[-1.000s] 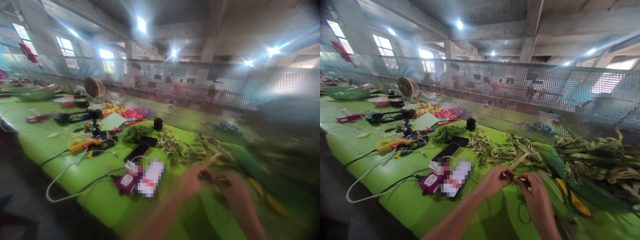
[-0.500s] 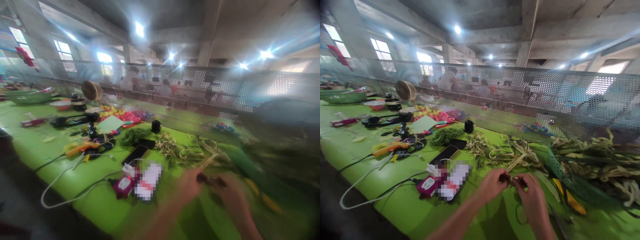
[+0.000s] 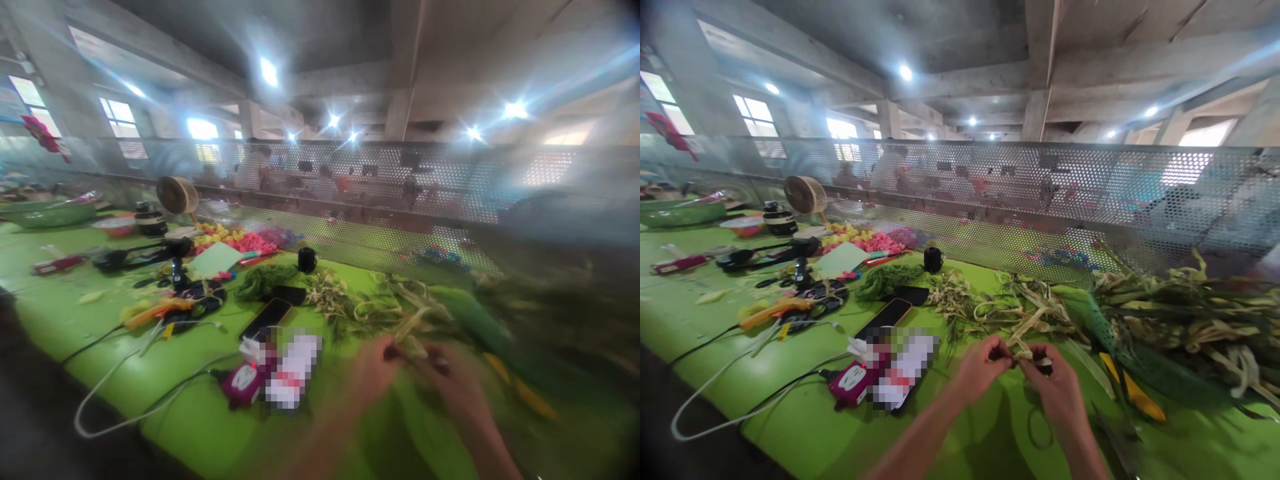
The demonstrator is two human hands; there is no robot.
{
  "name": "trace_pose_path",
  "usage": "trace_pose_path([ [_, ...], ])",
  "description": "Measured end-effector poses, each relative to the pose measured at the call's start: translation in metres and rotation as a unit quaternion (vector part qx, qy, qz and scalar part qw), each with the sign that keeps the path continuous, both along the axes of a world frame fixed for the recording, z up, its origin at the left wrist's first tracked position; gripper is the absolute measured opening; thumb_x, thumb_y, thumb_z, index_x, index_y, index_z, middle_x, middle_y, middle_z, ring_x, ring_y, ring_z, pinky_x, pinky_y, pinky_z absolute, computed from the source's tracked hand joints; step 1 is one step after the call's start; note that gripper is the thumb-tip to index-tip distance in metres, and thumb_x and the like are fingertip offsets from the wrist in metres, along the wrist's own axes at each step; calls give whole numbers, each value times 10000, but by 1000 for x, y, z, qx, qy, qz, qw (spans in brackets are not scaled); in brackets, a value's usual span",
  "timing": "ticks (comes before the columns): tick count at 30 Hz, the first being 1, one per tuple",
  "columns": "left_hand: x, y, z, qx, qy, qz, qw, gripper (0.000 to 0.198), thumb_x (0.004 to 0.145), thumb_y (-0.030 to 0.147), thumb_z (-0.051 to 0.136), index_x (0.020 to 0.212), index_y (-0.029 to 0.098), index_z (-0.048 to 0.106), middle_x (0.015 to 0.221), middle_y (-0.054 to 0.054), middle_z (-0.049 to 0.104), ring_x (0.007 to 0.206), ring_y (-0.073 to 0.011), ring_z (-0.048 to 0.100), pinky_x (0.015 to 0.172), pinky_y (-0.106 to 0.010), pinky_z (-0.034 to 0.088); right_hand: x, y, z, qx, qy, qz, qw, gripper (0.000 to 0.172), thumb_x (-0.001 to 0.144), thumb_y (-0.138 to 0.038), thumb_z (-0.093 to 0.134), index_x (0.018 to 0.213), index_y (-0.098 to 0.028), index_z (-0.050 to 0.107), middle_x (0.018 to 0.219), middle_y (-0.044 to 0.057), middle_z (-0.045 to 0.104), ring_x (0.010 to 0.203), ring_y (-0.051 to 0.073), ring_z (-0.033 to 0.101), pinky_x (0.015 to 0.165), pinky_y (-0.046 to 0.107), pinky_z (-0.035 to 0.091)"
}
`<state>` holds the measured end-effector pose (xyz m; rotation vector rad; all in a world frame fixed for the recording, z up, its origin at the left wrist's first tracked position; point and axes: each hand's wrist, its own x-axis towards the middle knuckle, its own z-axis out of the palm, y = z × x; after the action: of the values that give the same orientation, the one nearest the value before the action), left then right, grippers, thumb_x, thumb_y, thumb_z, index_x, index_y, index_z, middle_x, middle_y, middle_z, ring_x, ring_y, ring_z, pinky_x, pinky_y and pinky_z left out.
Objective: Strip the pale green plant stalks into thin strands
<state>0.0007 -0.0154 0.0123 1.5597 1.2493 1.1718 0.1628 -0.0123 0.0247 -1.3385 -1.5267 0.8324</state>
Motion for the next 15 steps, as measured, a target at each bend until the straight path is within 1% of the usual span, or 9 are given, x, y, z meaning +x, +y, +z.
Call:
trace_pose_path([
  [4, -6, 2, 3, 0, 35, 0, 999, 128, 731, 234, 582, 828, 173, 638, 801, -22, 670, 761, -172, 589, 694, -278, 436, 4, 1, 3, 3, 1, -37, 999, 252, 695, -436, 637, 795, -204, 636, 658, 14, 673, 561, 172, 601, 472, 267, 461],
  [7, -8, 2, 4, -19, 47, -20, 998, 158, 741, 265, 591, 865, 172, 626, 830, -32, 665, 777, -176, 583, 711, -286, 441, 5, 1, 5, 3, 2, -39, 999, 257, 698, -439, 641, 791, -199, 650, 673, 23, 681, 578, 179, 611, 504, 285, 483],
  [9, -8, 1, 7, -31, 28, -51, 998, 225, 774, 314, 583, 951, 178, 607, 906, -48, 667, 817, -181, 588, 733, -294, 444, 6, 0, 5, 0, -5, -23, 1000, 255, 710, -441, 635, 800, -203, 653, 691, 19, 683, 590, 179, 615, 516, 287, 485],
  [11, -5, -1, 11, -24, 11, -86, 996, 280, 812, 348, 554, 1038, 185, 586, 1006, -69, 657, 885, -189, 587, 778, -305, 441, 5, -1, 4, -1, -17, 9, 1000, 247, 718, -435, 626, 819, -211, 652, 713, 14, 689, 608, 180, 623, 518, 280, 480],
  [12, -4, -2, 13, -16, 14, -103, 994, 280, 832, 353, 529, 1047, 184, 588, 1025, -75, 652, 902, -190, 584, 793, -308, 436, 4, -1, 3, 2, -23, 23, 999, 243, 719, -426, 623, 834, -214, 649, 727, 11, 693, 620, 181, 629, 527, 278, 481],
  [13, -3, -3, 14, -7, 26, -116, 993, 266, 852, 352, 500, 1027, 178, 600, 1006, -76, 651, 893, -188, 581, 795, -308, 432, 2, -1, 2, 10, -29, 35, 999, 242, 719, -416, 621, 854, -216, 645, 742, 10, 696, 634, 182, 635, 542, 277, 485],
  [15, -1, -5, 14, -3, 59, -128, 990, 267, 881, 349, 441, 936, 166, 627, 882, -63, 645, 795, -174, 568, 740, -302, 428, -1, -1, 1, 33, -40, 43, 998, 263, 715, -395, 621, 909, -217, 633, 782, 13, 696, 660, 182, 641, 582, 284, 498],
])
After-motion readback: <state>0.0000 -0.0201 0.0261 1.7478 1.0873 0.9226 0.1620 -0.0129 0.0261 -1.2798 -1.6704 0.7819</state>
